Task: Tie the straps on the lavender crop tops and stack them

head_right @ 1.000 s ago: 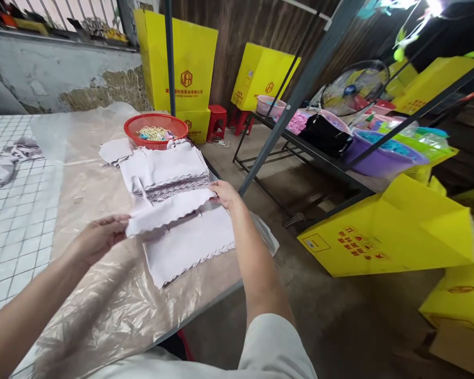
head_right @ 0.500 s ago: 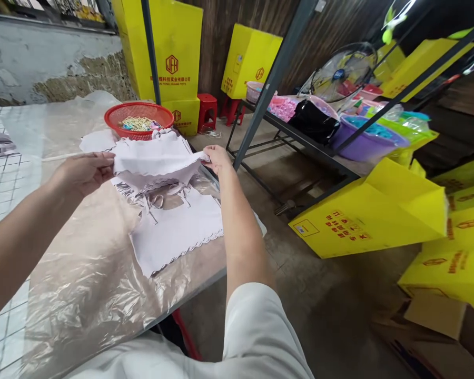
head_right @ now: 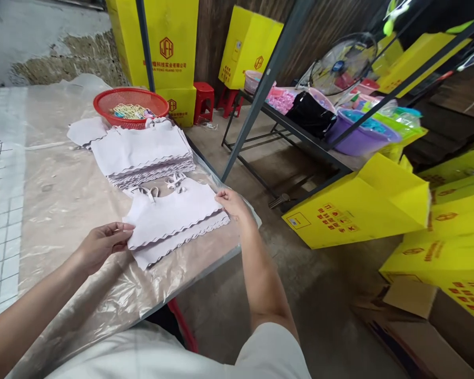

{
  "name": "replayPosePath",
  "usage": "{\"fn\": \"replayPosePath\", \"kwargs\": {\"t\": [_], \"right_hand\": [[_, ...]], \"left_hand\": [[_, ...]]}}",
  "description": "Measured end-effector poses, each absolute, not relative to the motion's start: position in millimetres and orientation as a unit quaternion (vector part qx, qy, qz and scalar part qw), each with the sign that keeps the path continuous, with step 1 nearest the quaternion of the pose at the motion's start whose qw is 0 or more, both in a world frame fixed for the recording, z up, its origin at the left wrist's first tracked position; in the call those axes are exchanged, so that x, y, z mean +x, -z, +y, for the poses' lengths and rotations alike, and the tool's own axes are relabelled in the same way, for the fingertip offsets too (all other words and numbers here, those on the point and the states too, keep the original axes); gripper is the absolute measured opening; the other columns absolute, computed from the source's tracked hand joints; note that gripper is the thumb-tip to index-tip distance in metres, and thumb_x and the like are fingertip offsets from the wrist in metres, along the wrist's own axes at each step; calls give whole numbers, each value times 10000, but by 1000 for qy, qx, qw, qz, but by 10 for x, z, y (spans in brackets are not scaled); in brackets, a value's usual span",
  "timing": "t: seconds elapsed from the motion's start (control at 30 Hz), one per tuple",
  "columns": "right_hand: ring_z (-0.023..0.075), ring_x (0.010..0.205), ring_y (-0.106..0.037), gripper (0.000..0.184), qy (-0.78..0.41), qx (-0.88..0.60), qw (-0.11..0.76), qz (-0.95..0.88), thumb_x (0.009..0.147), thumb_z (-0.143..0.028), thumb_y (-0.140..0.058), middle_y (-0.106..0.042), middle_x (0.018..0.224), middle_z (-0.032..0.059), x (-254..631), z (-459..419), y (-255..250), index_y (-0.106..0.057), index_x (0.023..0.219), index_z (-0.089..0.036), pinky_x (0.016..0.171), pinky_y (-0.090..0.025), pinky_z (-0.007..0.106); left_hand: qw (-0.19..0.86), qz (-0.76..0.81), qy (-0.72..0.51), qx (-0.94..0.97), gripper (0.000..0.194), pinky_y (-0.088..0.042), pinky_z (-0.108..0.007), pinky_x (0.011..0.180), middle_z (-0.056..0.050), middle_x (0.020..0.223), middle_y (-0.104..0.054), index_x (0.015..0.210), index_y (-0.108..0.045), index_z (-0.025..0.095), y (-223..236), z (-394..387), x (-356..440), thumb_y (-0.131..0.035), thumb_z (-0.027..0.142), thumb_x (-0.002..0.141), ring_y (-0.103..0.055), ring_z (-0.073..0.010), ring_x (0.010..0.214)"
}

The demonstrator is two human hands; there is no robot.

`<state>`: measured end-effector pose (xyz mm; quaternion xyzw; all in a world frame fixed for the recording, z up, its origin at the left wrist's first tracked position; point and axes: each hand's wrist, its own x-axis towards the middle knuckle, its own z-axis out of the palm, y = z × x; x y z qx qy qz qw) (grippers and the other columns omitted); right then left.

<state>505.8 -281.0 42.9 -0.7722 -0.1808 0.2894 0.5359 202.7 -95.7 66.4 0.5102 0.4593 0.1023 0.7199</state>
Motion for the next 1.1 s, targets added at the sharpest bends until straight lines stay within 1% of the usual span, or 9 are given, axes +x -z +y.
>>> {"fn": "replayPosePath", "kwargs": {"t": [0.2, 0.43, 0.53, 0.73, 0.87, 0.93, 1.0, 1.07, 1.1], "right_hand": [[119, 626, -540, 131, -222, -812, 487, -234, 680, -278, -671, -598, 665, -38, 5055, -2984, -293, -587, 733, -192, 583, -405, 225], [133, 647, -561, 87, -198, -831, 453, -256, 691, -253, -665, -614, 680, -19, 5077, -3031, -214, -606, 727, -200, 597, -422, 232], [136, 662, -566, 87, -187, -838, 439, -265, 708, -266, -659, -622, 704, -11, 5062, -3043, -204, -614, 741, -199, 615, -430, 239], [144, 661, -549, 95, -172, -851, 405, -286, 723, -284, -646, -617, 709, 0, 5038, -3064, -229, -611, 746, -198, 616, -421, 248], [153, 677, -561, 97, -167, -866, 364, -299, 759, -295, -627, -628, 737, 16, 5048, -3071, -252, -616, 773, -200, 612, -429, 250], [158, 686, -571, 92, -165, -876, 338, -301, 774, -294, -624, -637, 758, 22, 5053, -3077, -265, -619, 781, -203, 624, -442, 259], [162, 699, -583, 81, -150, -889, 302, -310, 782, -286, -627, -643, 795, 27, 5045, -3089, -281, -629, 785, -205, 665, -465, 274], [172, 740, -601, 97, -101, -901, 268, -325, 801, -299, -619, -644, 875, 45, 5012, -3103, -297, -653, 809, -208, 731, -490, 301], [188, 785, -611, 127, -61, -905, 256, -334, 820, -319, -607, -641, 926, 61, 4984, -3107, -301, -670, 839, -211, 773, -498, 322]], "left_hand": [[710, 446, -90, 537, 579, -481, -247, 498, 31, 497, -590, 758, -658, 135, -639, -1118, 1975, -905, 471, 358, -534, -109, 471], [689, 434, -76, 576, 584, -457, -241, 475, 13, 504, -605, 751, -641, 147, -576, -1200, 1920, -874, 541, 388, -577, -139, 479], [673, 432, -68, 597, 562, -439, -238, 463, 15, 502, -597, 760, -636, 156, -535, -1219, 1899, -845, 564, 435, -577, -145, 474], [630, 410, -63, 656, 459, -386, -234, 452, 37, 472, -561, 760, -619, 180, -454, -1259, 1891, -760, 562, 548, -521, -135, 435], [605, 396, -56, 689, 392, -394, -250, 476, 35, 496, -568, 782, -629, 185, -410, -1238, 1892, -701, 532, 615, -544, -155, 457], [563, 383, -48, 731, 304, -402, -258, 502, 27, 527, -589, 776, -640, 195, -393, -1226, 1874, -669, 477, 667, -559, -164, 482], [486, 372, -40, 790, 204, -403, -265, 530, 10, 583, -626, 774, -647, 209, -379, -1226, 1845, -633, 406, 724, -584, -179, 533], [389, 348, -57, 851, 158, -425, -280, 569, -23, 691, -674, 812, -660, 215, -362, -1239, 1816, -577, 348, 796, -618, -202, 619], [343, 324, -83, 878, 172, -450, -295, 606, -48, 763, -693, 852, -672, 213, -347, -1247, 1806, -540, 323, 837, -636, -218, 681]]}}
